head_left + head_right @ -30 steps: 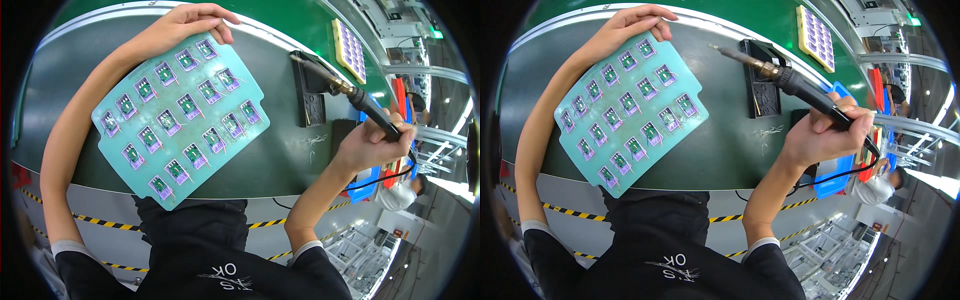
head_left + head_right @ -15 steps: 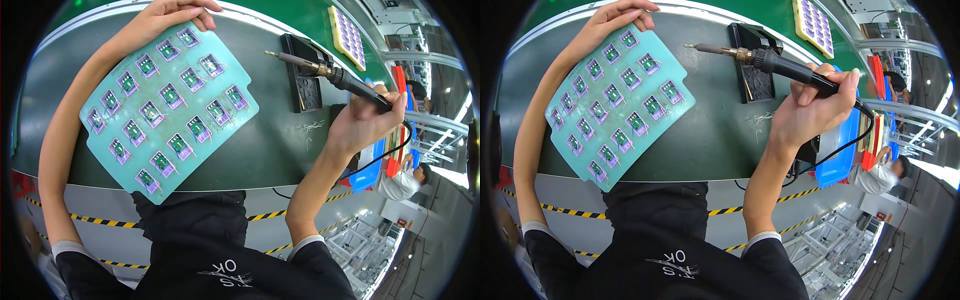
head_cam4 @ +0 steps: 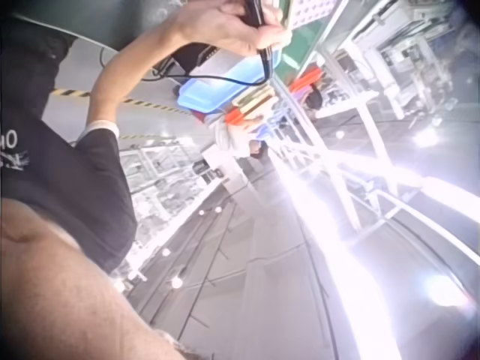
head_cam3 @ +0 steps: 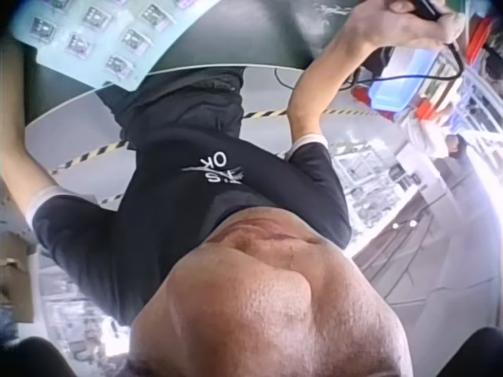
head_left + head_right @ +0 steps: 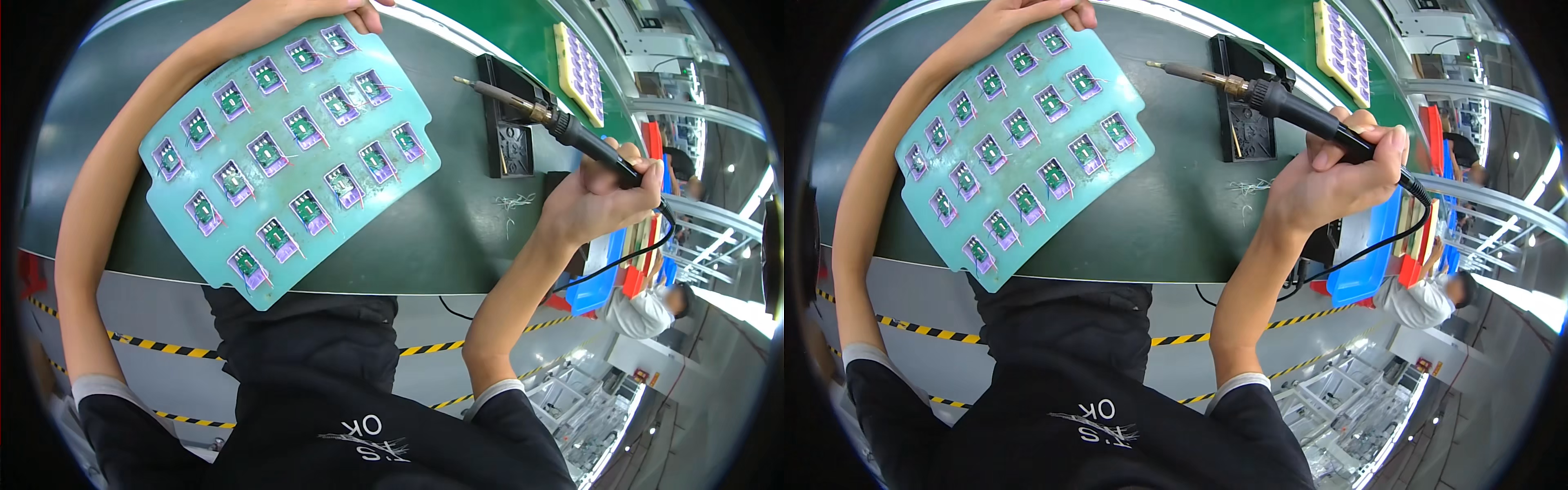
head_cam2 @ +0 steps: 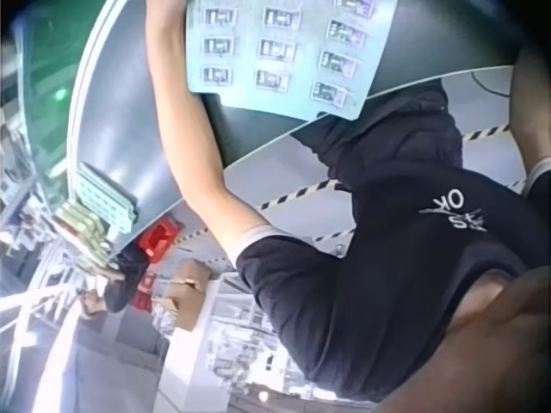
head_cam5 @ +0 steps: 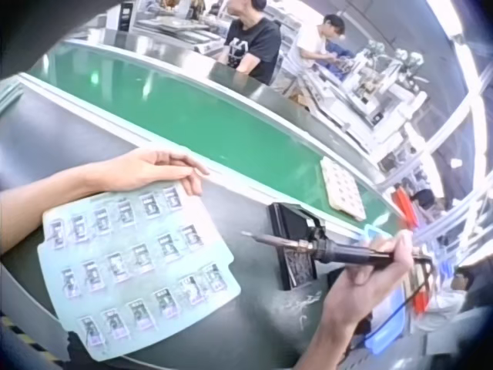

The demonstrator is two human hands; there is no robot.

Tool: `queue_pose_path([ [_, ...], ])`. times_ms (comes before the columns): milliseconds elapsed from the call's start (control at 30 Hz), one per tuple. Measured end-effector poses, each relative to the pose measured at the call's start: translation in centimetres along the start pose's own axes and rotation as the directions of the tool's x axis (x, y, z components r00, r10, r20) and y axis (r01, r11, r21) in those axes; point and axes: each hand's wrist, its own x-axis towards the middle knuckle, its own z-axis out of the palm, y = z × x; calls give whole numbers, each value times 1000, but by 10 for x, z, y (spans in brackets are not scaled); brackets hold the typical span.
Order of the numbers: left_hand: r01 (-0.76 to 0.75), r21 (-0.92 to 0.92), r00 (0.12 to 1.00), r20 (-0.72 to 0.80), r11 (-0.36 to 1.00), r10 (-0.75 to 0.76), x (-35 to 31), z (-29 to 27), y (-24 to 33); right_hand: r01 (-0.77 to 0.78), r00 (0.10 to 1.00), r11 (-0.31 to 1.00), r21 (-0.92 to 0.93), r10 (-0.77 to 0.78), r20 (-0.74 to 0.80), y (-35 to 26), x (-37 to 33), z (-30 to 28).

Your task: Soldering electronic components on a printed circuit board at an assembly line station.

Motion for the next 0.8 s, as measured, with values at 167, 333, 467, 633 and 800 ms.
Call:
queue_pose_path([
  [167,4,-20,1000,-15,1000,-5,-6,0,5,-14,998,1000,20,12,66,2,1,-4],
  [333,8,11,1000,-23,1000,-7,-6,-1,4,-44,997,998,34,41,59,2,0,-3],
  [467,-9,19,1000,-17,1000,10,-6,1,3,-24,999,999,30,23,32,0,-2,0],
  [633,-50,28,999,22,998,49,-5,-5,-4,-29,999,998,50,28,28,2,-3,2],
  [800,-67,42,997,46,997,65,1,-4,-9,-32,999,998,47,31,34,3,-4,0],
])
